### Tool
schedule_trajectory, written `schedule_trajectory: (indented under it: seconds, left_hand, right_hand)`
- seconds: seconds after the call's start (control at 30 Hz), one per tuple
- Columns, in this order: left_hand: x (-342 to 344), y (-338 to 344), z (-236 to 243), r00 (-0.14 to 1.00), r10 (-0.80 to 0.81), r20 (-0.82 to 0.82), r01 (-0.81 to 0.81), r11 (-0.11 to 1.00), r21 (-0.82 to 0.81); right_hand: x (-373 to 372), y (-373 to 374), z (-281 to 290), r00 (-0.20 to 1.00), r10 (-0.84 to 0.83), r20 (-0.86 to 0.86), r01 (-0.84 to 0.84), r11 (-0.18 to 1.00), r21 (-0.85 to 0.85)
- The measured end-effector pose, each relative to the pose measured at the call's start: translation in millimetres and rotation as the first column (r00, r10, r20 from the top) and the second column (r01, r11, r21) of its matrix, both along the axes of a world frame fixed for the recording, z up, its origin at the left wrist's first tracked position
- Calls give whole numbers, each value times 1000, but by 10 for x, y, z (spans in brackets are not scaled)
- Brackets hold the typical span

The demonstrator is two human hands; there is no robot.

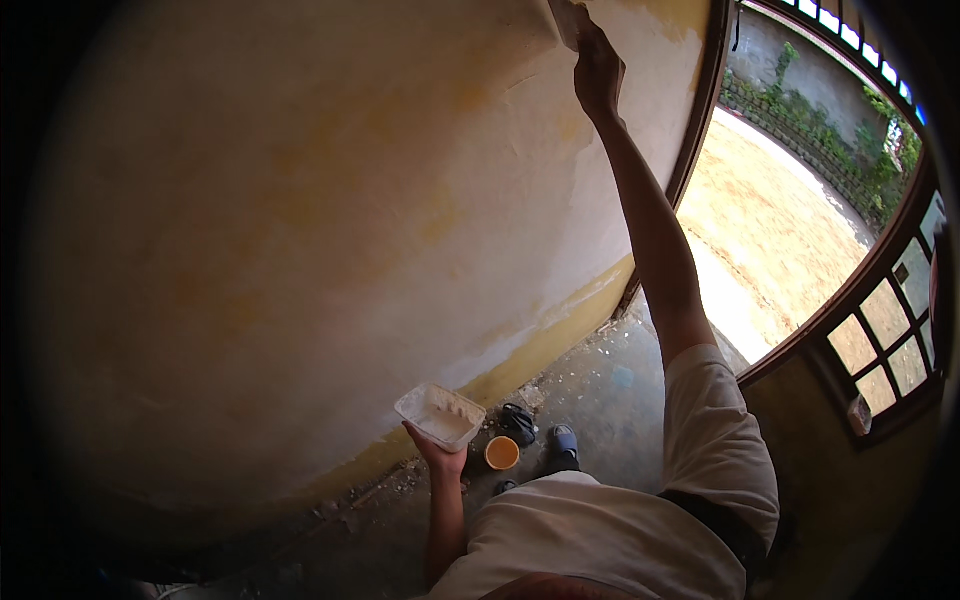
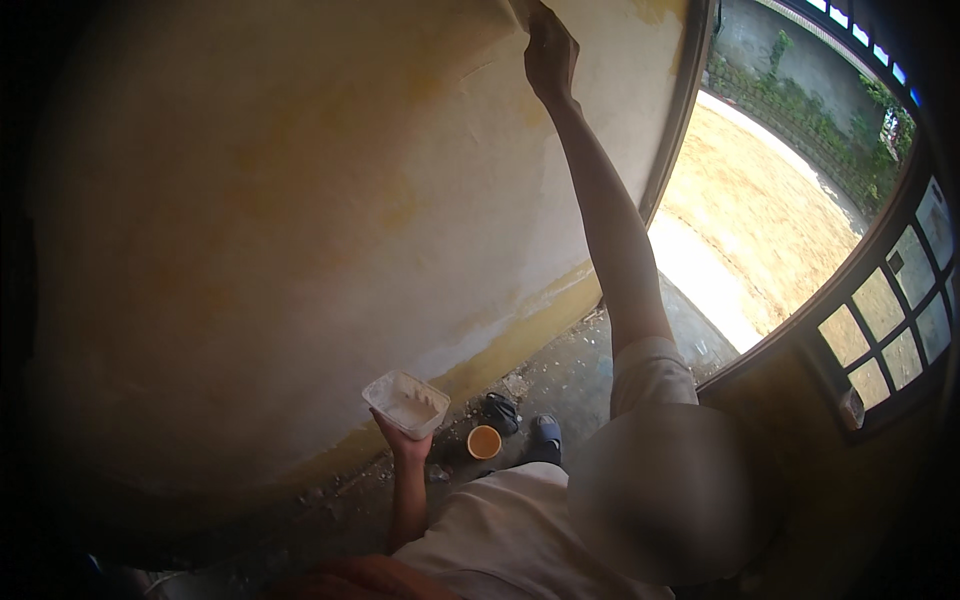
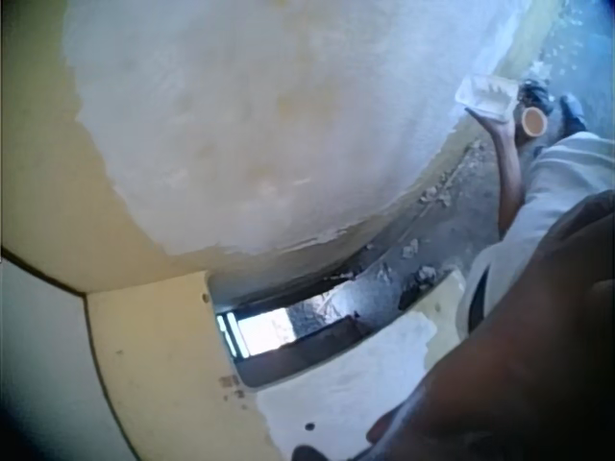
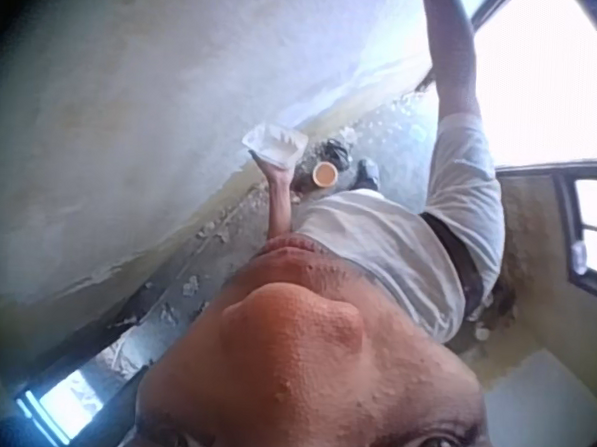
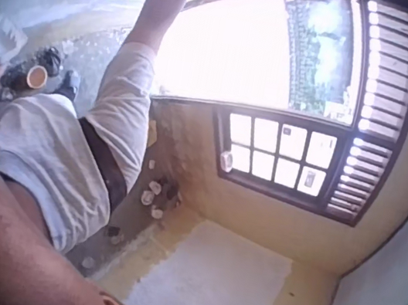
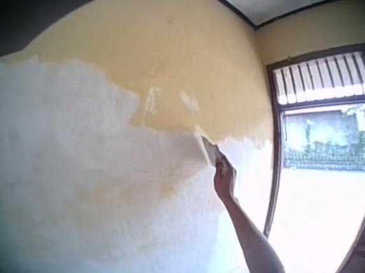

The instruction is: The person applies a white plaster substance to a wall using a putty knife. They hold a container of the plaster in one hand and repeatedly scoop the substance onto the putty knife to spread it across a yellow-painted wall surface.

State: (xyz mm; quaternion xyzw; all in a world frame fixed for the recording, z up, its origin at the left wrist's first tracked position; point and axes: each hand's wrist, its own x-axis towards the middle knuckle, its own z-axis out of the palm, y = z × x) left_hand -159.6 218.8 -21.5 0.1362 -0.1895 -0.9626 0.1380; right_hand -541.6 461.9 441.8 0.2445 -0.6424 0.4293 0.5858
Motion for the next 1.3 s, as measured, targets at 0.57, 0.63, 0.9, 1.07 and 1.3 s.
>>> schedule_trajectory:
  seconds: [0.57, 0.63, 0.9, 1.07, 1.3]
  left_hand:
    - [-334, 191, 82, 994, -107, -4, 107, 993, 55]
    - [-354, 188, -34, 990, -138, 18, 136, 987, 82]
    - [-307, 253, -25, 985, -169, 16, 169, 985, 23]
    - [-419, 321, -148, 990, -137, -14, 137, 990, 20]
    - [-547, 341, 135, 983, -173, 61, 174, 985, -8]
  right_hand:
    - [726, -936, -1396, 980, 187, -67, -170, 964, 203]
    - [841, -999, -1598, 976, 216, -30, -203, 951, 233]
    - [117, 160, -1108, 970, -72, 234, 143, 942, -304]
    - [-449, 396, -478, 955, -191, 226, 232, 957, -173]
    - [453, -474, -1419, 974, 186, 134, -203, 970, 130]
